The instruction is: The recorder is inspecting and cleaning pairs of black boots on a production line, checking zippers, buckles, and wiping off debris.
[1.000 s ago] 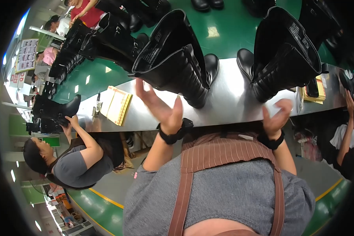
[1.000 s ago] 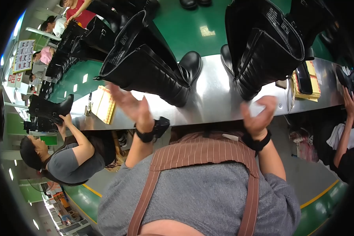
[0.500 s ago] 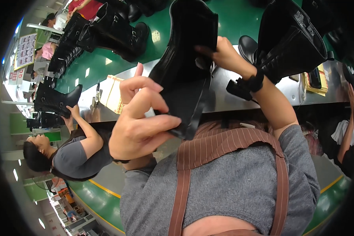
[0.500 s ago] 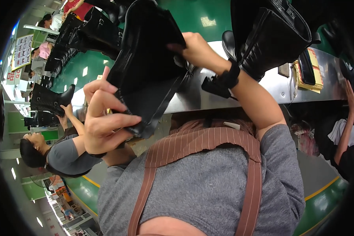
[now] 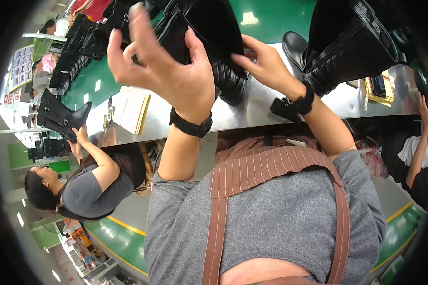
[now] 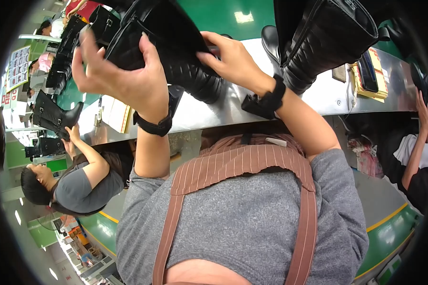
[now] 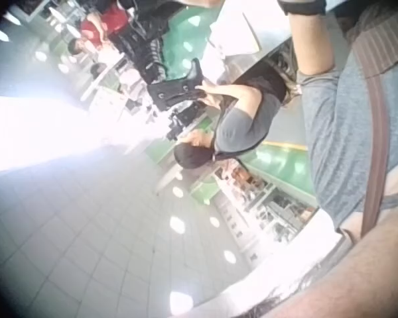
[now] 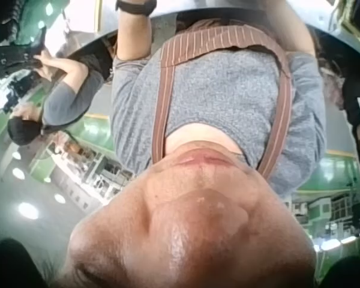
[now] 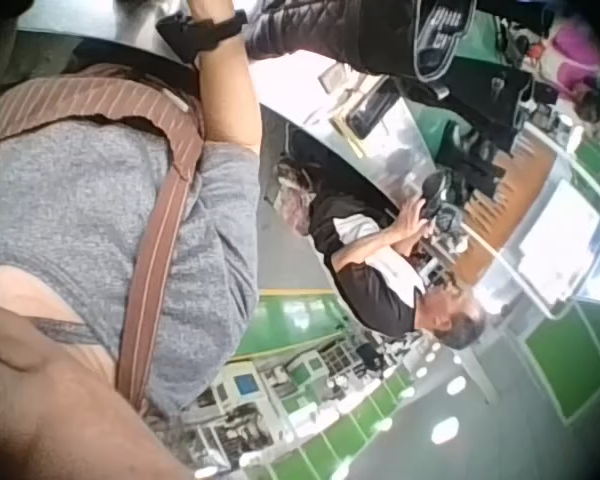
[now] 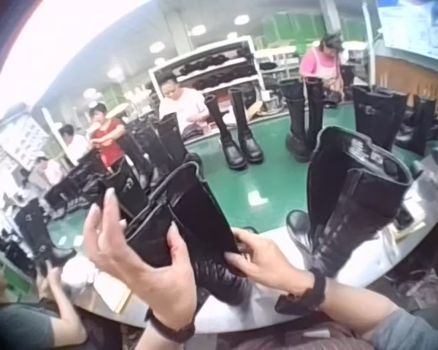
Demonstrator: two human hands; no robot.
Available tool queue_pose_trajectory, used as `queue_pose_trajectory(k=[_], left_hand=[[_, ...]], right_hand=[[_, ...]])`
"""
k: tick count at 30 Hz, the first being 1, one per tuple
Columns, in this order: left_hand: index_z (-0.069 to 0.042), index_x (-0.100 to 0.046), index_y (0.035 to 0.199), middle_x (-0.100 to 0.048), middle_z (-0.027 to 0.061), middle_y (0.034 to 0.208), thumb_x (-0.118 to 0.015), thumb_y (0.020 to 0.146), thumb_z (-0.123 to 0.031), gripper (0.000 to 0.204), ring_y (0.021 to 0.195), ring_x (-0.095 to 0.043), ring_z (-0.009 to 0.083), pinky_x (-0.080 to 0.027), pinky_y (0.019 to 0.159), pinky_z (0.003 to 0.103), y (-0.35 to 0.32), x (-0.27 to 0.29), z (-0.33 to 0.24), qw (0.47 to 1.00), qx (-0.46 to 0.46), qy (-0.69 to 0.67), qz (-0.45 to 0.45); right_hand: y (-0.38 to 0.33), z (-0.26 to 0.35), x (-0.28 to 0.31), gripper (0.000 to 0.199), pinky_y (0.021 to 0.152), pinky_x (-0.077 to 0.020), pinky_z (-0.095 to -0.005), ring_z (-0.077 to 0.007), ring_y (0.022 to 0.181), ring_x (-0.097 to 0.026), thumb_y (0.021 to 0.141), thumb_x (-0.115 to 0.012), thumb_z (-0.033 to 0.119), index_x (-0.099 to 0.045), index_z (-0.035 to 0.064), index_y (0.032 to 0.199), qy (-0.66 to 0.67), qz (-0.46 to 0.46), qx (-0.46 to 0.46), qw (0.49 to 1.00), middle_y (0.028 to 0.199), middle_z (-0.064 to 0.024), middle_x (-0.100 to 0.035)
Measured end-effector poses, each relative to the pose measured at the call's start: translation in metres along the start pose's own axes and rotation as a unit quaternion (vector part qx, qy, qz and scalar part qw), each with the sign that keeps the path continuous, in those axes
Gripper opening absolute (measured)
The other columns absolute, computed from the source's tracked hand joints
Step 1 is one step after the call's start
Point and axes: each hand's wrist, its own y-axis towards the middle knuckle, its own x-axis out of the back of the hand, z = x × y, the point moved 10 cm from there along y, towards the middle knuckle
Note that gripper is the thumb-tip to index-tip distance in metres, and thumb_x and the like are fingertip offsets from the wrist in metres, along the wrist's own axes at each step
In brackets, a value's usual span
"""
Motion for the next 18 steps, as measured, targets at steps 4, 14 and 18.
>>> queue_pose_trajectory(k=[4, 14, 18], left_hand=[[0.0, -0.002, 0.148, -0.014, 0.0202, 0.146, -0.085, 0.066, -0.013, 0.117, 0.134, -0.023, 0.0323, -0.023, 0.111, 0.048, -0.048, -0.008, 0.029, 0.967, 0.107, -0.229, -0.036], [0.001, -0.035, 0.134, -0.055, 0.016, 0.125, -0.082, 0.069, -0.006, 0.081, 0.113, -0.055, 0.0214, -0.042, 0.098, 0.033, -0.229, -0.103, 0.03, 0.73, 0.421, -0.451, 0.294], [0.0, -0.057, 0.111, -0.068, 0.0096, 0.099, -0.079, 0.072, -0.007, 0.046, 0.093, -0.065, 0.0171, -0.05, 0.083, 0.03, -0.249, -0.115, 0.034, 0.705, 0.463, -0.446, 0.301]], right_hand=[[-0.041, -0.05, 0.008, 0.028, 0.071, -0.053, -0.0265, -0.0094, 0.09, -0.061, 0.088, -0.066, 0.012, -0.059, 0.0028, 0.113, 0.052, 0.0, -0.156, 0.986, 0.095, -0.0027, -0.064], [-0.061, -0.106, -0.042, 0.027, 0.053, -0.0461, -0.0225, -0.0073, 0.058, -0.055, 0.095, -0.059, 0.027, -0.06, 0.0023, 0.085, 0.071, 0.243, -0.291, 0.923, 0.069, -0.0012, -0.06], [-0.063, -0.098, -0.05, 0.035, 0.049, -0.0389, -0.02, -0.0048, 0.054, -0.049, 0.098, -0.053, 0.032, -0.061, 0.0047, 0.077, 0.123, 0.282, -0.296, 0.904, 0.066, 0.0001, -0.059]])
